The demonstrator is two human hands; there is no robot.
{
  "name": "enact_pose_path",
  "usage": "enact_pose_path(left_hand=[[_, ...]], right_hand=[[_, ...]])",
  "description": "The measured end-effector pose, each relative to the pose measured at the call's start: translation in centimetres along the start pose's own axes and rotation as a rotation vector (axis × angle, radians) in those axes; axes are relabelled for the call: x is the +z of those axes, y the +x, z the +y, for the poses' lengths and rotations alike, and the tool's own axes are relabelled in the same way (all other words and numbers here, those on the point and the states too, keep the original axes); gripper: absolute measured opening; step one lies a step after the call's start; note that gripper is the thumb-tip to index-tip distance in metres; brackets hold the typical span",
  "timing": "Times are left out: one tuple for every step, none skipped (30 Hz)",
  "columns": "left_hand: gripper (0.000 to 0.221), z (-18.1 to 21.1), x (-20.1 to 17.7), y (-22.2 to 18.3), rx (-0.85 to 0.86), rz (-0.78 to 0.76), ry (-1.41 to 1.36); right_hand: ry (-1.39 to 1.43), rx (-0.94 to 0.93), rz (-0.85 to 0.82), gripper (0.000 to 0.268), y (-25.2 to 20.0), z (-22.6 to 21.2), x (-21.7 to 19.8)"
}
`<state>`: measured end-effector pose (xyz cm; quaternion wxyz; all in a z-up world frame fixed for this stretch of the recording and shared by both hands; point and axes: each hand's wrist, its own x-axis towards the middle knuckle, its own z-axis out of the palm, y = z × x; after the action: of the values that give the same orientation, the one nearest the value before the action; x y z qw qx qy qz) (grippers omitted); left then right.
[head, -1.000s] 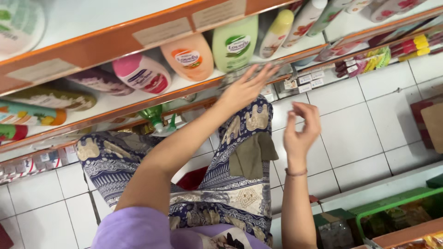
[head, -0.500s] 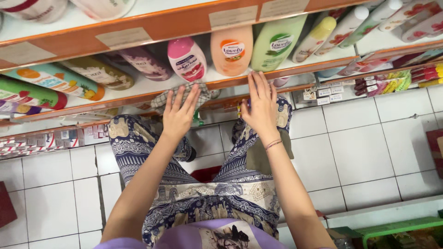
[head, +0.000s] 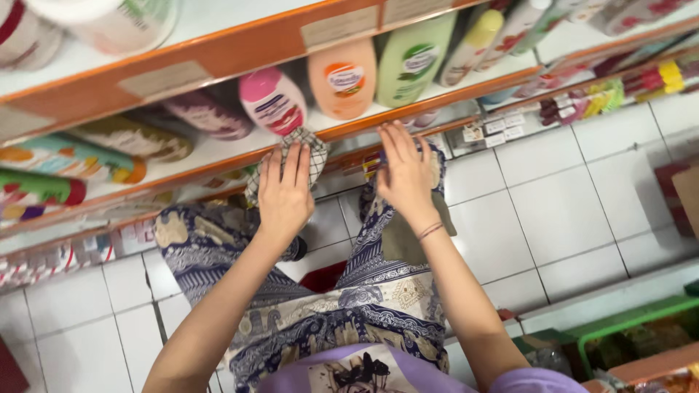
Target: The person cleans the front edges of retail shelves using a spray bottle and a cloth. They spray the shelf edge and wipe it down, moving along the aisle to clean multiple sections.
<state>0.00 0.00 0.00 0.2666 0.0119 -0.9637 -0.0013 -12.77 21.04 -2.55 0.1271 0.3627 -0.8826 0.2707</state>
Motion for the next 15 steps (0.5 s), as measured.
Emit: enact_pose_path(left_hand=[[0.065,0.1,0.2,0.3,0.018,-0.004,-0.029],[0.065,0.1,0.4,0.4,0.025,-0.016,-0.053],[0.066,0.3,0.6,0.8,0.032,-0.021,-0.079],[0.066,0.4,0.9,1.1,0.040,-0.026,-0.106],[0.065,0.5,1.0,1.4,0.050,-0.030,-0.098],[0.064,0.6,1.2,1.6,0.061,-0.033,-0.090],[0.063,0.9,1.4,1.7,0.067,-0.037,-0.080],[0.062,1.3,1.9,2.0,0.086,-0.031,-0.065],[0.062,1.8,2.5,2.4,0.105,-0.024,-0.046],[0.061,2.4,3.1,2.9,0.123,-0.018,-0.028],[0.059,3.0,3.8,3.5,0.133,0.003,-0.038],[0.056,3.9,4.6,4.3,0.143,0.023,-0.049],[0.054,4.7,5.3,4.8,0.150,0.040,-0.060],[0.053,5.4,5.9,5.4,0.157,0.040,-0.063],[0.053,6.1,6.4,6.1,0.161,0.041,-0.065]], right_hand=[[0.001,0.005,0.008,0.075,0.0,-0.1,0.0],[0.001,0.010,0.016,0.075,-0.1,-0.2,-0.1],[0.013,0.025,0.001,0.076,-0.1,-0.1,-0.3],[0.025,0.040,-0.013,0.077,-0.2,-0.2,-0.4],[0.041,0.055,-0.028,0.078,-0.3,-0.5,-0.5],[0.062,0.049,-0.020,0.079,-0.3,-0.6,-0.6],[0.086,0.041,-0.015,0.079,-0.3,-0.7,-0.7],[0.109,0.033,-0.010,0.080,-0.4,-0.7,-0.8],[0.133,0.040,0.000,0.078,-0.3,-0.6,-0.9],[0.157,0.047,0.010,0.075,-0.2,-0.5,-1.1],[0.184,0.056,0.020,0.073,-0.2,-0.4,-1.1],[0.200,0.078,0.046,0.071,-0.2,-0.3,-1.1],[0.216,0.101,0.067,0.068,-0.4,-0.1,-1.2],[0.232,0.123,0.090,0.065,-0.6,0.2,-1.2],[0.251,0.150,0.128,0.063,-0.9,0.6,-1.3]])
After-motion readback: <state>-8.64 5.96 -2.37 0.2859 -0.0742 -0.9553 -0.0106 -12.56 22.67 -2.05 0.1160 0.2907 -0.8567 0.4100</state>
